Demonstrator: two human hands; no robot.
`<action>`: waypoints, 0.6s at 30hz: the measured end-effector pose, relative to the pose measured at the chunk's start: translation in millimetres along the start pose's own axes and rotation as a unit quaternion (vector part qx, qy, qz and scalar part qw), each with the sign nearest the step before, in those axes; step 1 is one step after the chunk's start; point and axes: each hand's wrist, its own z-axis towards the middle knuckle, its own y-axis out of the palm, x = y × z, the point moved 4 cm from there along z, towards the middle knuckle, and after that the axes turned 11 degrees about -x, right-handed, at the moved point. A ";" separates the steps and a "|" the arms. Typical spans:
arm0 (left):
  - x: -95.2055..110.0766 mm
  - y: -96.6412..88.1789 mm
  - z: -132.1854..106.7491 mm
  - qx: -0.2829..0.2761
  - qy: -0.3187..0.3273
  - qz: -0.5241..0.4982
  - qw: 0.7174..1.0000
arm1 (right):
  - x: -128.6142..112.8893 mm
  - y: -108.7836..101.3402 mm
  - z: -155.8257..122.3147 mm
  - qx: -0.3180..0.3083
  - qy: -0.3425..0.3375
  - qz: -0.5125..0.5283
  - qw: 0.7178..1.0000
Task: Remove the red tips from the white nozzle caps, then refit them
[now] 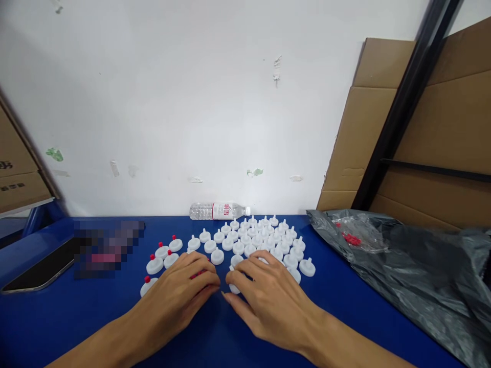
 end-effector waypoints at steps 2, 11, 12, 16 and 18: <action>-2.8 -5.7 0.0 0.026 -0.019 -0.049 0.998 | -0.9 1.9 -1.9 -0.003 -0.002 -0.002 1.000; 0.8 -24.7 2.4 0.091 -0.056 -0.258 0.960 | 4.1 2.3 -1.1 0.010 0.039 0.122 0.992; 1.7 -24.6 2.9 0.089 -0.051 -0.265 0.959 | 3.8 1.7 -0.9 0.013 0.031 0.124 0.992; 1.8 -23.3 3.1 0.089 -0.038 -0.276 0.956 | 2.5 -0.8 -2.9 0.065 -0.006 0.116 0.991; -0.4 -21.9 2.5 0.087 -0.049 -0.266 0.959 | 2.3 -2.0 -4.8 0.099 -0.022 0.104 0.989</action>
